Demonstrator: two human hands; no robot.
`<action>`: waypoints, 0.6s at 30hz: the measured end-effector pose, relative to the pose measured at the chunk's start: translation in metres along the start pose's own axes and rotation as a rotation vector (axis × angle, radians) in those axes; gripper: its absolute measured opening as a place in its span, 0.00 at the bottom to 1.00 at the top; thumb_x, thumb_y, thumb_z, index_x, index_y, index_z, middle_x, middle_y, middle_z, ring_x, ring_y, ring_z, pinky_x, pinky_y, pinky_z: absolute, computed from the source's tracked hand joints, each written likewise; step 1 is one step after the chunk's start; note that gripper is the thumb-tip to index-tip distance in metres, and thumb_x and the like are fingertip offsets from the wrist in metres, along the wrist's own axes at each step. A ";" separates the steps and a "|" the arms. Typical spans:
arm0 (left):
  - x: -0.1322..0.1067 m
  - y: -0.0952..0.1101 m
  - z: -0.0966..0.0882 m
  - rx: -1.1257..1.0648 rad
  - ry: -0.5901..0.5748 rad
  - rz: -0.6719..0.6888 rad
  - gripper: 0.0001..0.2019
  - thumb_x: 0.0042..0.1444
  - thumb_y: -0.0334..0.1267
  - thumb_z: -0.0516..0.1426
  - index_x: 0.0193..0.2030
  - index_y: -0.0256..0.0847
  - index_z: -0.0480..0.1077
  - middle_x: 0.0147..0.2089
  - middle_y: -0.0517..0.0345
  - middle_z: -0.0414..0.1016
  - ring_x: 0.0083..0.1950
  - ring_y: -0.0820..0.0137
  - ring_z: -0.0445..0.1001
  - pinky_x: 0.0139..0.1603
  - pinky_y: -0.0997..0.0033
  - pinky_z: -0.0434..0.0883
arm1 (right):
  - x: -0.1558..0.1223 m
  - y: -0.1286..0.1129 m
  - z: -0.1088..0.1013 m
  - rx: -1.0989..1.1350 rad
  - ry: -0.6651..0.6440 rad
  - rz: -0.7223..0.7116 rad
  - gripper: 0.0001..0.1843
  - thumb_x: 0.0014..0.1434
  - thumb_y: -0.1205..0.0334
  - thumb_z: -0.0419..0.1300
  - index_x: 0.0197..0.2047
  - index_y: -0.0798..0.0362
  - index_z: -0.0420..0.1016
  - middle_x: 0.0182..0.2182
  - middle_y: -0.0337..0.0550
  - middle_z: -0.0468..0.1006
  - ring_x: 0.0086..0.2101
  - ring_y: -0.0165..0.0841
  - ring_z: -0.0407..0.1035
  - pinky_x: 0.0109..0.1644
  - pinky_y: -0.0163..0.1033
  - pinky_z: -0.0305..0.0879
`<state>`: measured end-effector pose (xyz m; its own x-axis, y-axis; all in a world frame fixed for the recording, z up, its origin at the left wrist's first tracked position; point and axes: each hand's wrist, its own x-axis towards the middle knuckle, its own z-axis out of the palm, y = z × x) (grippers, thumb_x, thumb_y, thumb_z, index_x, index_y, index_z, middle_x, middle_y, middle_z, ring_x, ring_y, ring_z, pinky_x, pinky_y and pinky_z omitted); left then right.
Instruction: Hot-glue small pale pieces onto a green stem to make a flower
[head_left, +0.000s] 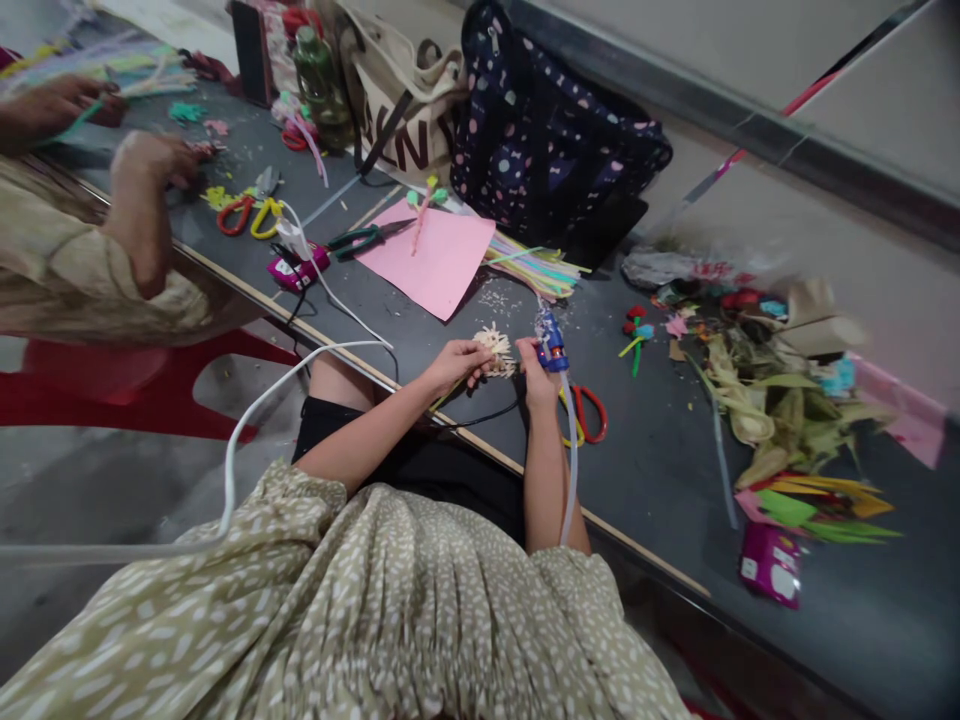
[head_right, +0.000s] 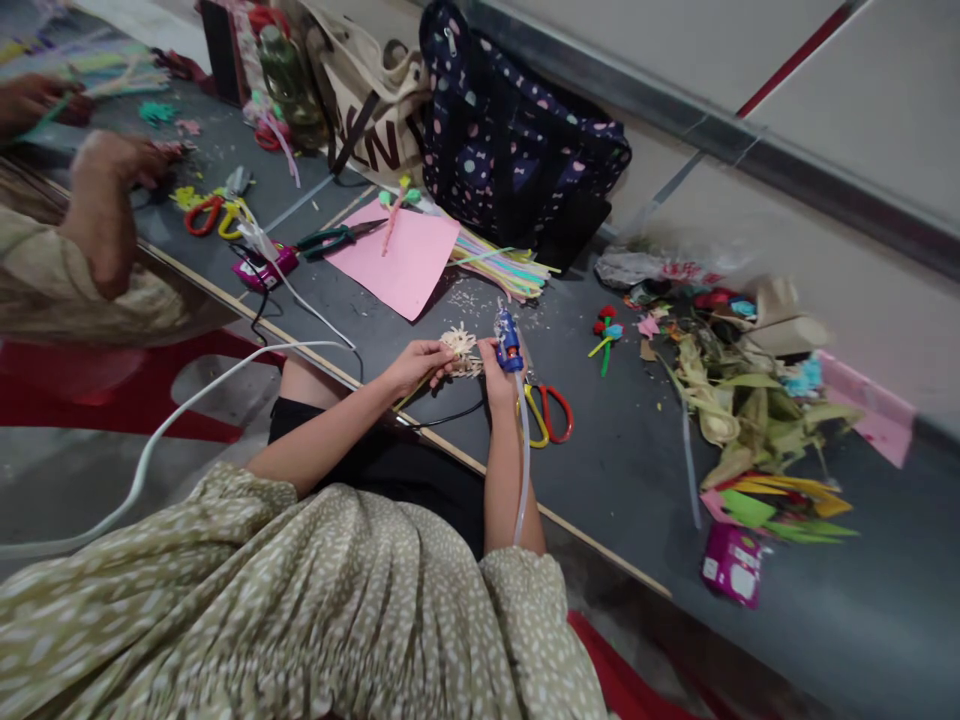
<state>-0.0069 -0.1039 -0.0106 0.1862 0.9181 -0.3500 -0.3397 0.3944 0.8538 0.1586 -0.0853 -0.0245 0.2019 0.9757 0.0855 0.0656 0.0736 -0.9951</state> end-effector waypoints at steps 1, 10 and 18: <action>0.000 0.000 -0.001 -0.027 -0.004 -0.005 0.12 0.52 0.40 0.67 0.32 0.31 0.74 0.23 0.59 0.72 0.18 0.80 0.65 0.16 0.81 0.62 | 0.001 0.002 0.001 0.035 0.015 0.014 0.21 0.53 0.44 0.66 0.38 0.53 0.73 0.33 0.39 0.78 0.23 0.24 0.62 0.30 0.35 0.65; 0.001 0.006 -0.005 -0.209 0.035 -0.027 0.12 0.55 0.39 0.66 0.32 0.31 0.72 0.22 0.59 0.72 0.17 0.79 0.66 0.17 0.79 0.65 | 0.009 -0.002 0.000 0.379 0.002 0.240 0.24 0.48 0.38 0.68 0.30 0.50 0.68 0.22 0.32 0.75 0.16 0.22 0.61 0.18 0.31 0.58; 0.004 0.006 -0.009 -0.225 0.057 -0.038 0.10 0.53 0.37 0.65 0.32 0.31 0.73 0.21 0.58 0.74 0.17 0.78 0.67 0.17 0.79 0.66 | 0.001 -0.007 -0.001 0.307 -0.171 0.228 0.27 0.47 0.34 0.67 0.31 0.51 0.71 0.22 0.34 0.76 0.15 0.23 0.61 0.18 0.32 0.58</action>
<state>-0.0162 -0.0978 -0.0104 0.1525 0.9007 -0.4068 -0.5314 0.4218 0.7346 0.1593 -0.0854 -0.0173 0.0108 0.9924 -0.1228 -0.2617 -0.1157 -0.9582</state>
